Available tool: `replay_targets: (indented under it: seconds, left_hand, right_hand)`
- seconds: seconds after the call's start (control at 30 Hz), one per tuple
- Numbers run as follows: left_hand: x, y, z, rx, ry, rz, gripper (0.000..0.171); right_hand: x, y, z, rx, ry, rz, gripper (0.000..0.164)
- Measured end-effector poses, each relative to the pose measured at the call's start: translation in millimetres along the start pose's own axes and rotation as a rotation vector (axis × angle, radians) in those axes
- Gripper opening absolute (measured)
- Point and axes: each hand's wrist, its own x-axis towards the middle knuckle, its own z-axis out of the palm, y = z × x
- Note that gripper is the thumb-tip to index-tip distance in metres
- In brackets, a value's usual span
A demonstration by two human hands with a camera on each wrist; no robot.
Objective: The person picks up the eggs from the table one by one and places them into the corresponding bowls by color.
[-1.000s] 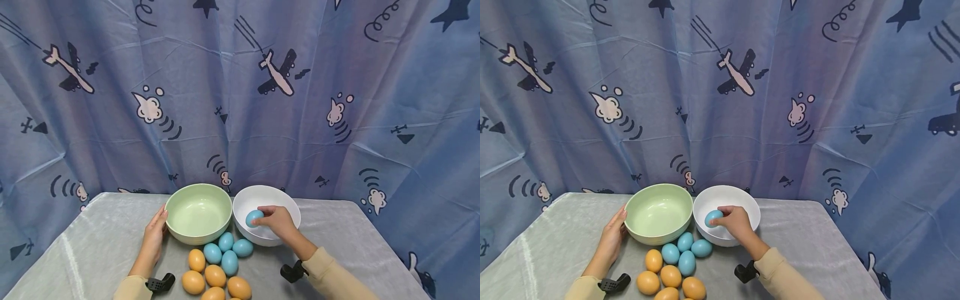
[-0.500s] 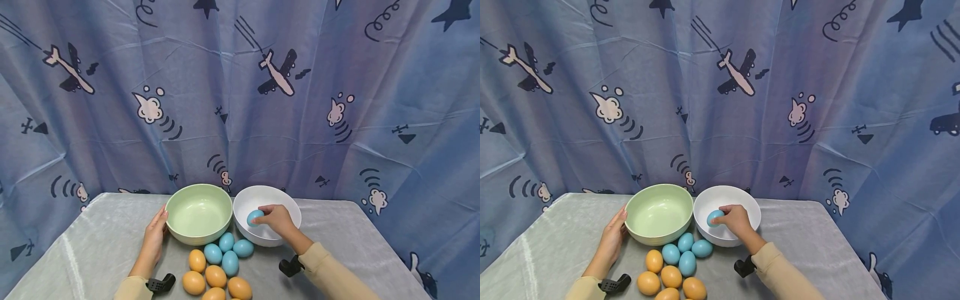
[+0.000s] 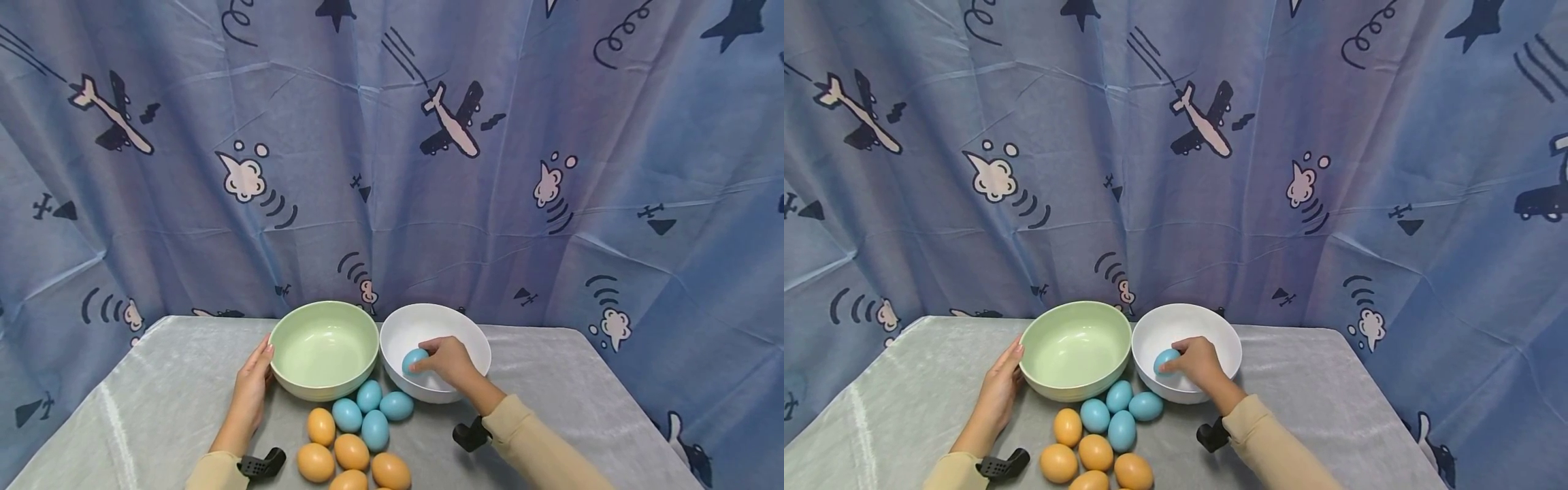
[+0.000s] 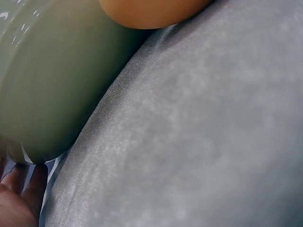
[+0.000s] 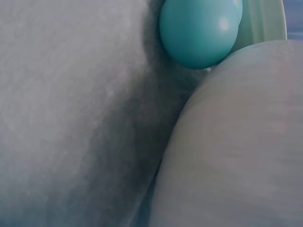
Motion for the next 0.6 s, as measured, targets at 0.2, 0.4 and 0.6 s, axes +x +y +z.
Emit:
replay_targets:
  seconds: [0.2, 0.4, 0.6]
  left_hand:
    - [-0.2, -0.4, -0.7, -0.006, -0.011, 0.002, 0.060]
    - [-0.9, -0.2, -0.8, -0.007, -0.006, 0.000, 0.060]
    - [-0.1, -0.2, -0.3, -0.008, 0.002, -0.005, 0.063]
  right_hand:
    - [-2.6, -3.4, 0.0, -0.047, -0.024, 0.013, 0.048]
    - [-2.9, -4.4, -0.7, -0.091, -0.041, 0.003, 0.049]
    - [-1.4, -3.6, -0.5, -0.094, -0.042, 0.019, 0.051]
